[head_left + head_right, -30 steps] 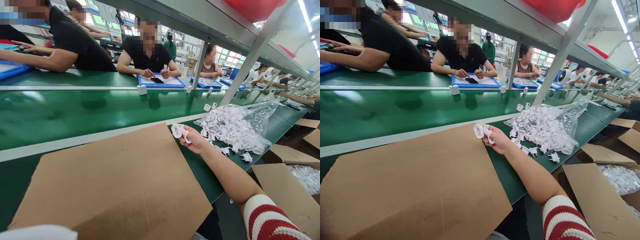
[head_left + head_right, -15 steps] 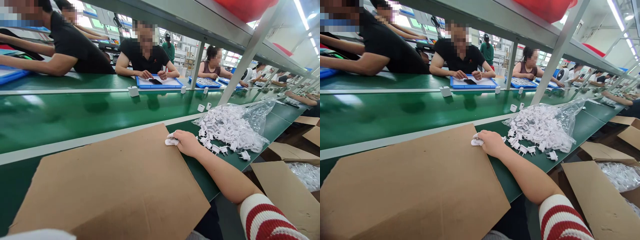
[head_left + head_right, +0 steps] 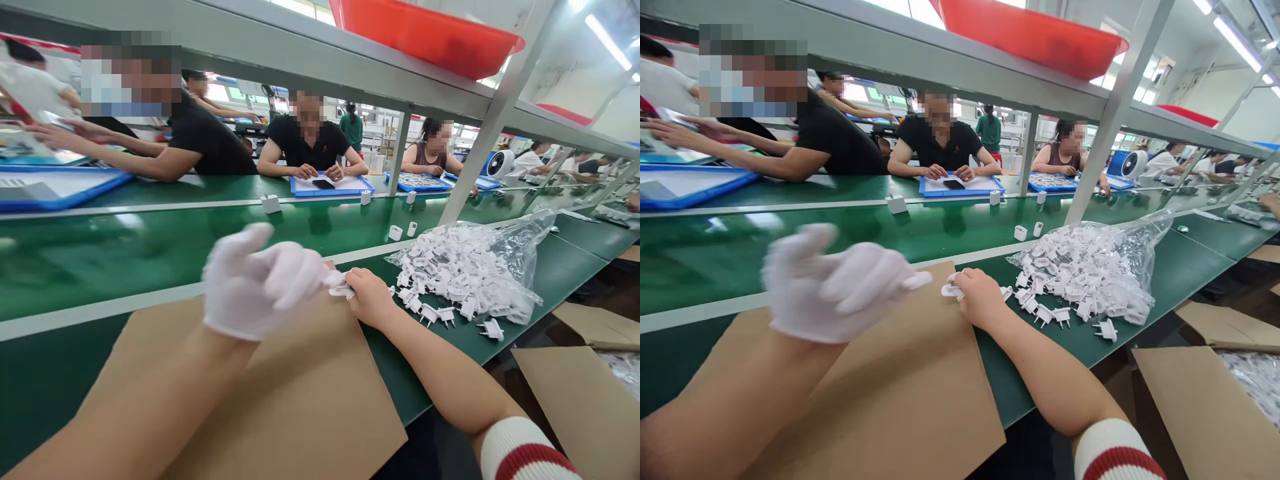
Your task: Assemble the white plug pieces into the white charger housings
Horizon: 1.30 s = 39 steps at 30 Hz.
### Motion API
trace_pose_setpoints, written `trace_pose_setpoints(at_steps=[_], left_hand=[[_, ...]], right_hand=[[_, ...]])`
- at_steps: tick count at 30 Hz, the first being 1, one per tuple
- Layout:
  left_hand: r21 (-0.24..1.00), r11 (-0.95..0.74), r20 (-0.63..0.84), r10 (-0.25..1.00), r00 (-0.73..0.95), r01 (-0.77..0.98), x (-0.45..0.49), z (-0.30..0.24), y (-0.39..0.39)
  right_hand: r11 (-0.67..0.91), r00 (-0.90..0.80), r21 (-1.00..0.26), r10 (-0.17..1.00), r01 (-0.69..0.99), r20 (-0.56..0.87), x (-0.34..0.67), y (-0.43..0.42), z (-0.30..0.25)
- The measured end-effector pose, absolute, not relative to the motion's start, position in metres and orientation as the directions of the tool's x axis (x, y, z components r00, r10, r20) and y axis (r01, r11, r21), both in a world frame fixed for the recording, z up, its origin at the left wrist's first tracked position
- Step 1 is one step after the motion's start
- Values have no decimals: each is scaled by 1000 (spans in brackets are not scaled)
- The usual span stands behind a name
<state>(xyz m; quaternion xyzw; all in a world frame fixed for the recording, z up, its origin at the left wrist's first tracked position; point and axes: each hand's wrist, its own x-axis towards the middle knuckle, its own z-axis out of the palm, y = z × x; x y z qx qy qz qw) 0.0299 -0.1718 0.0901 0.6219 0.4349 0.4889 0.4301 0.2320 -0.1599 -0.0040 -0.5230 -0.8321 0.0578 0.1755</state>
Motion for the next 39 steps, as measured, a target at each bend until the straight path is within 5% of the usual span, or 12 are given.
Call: trace_pose_setpoints(at_steps=[4, 8, 13, 24, 31, 39], left_hand=[[999, 9, 13, 886, 463, -45, 66, 81, -137], [983, 2, -45, 971, 235, 182, 82, 44, -78], [870, 1, -31, 998, 53, 492, 87, 24, -18], [610, -161, 64, 986, 154, 776, 167, 5, 46], [448, -160, -3, 984, 180, 880, 198, -14, 67], [506, -233, 61, 970, 235, 831, 188, -34, 73]], right_hand=[[516, -469, -413, 856, 750, 216, 222, -170, -4], [555, -581, -456, 808, 696, 96, 217, -172, -10], [494, -525, -397, 850, 773, 37, 220, -167, -11], [406, -420, -336, 907, 850, 34, 222, -167, -4], [397, -395, -314, 916, 863, 72, 221, -165, -12], [433, -432, -252, 900, 865, 60, 223, -162, -9]])
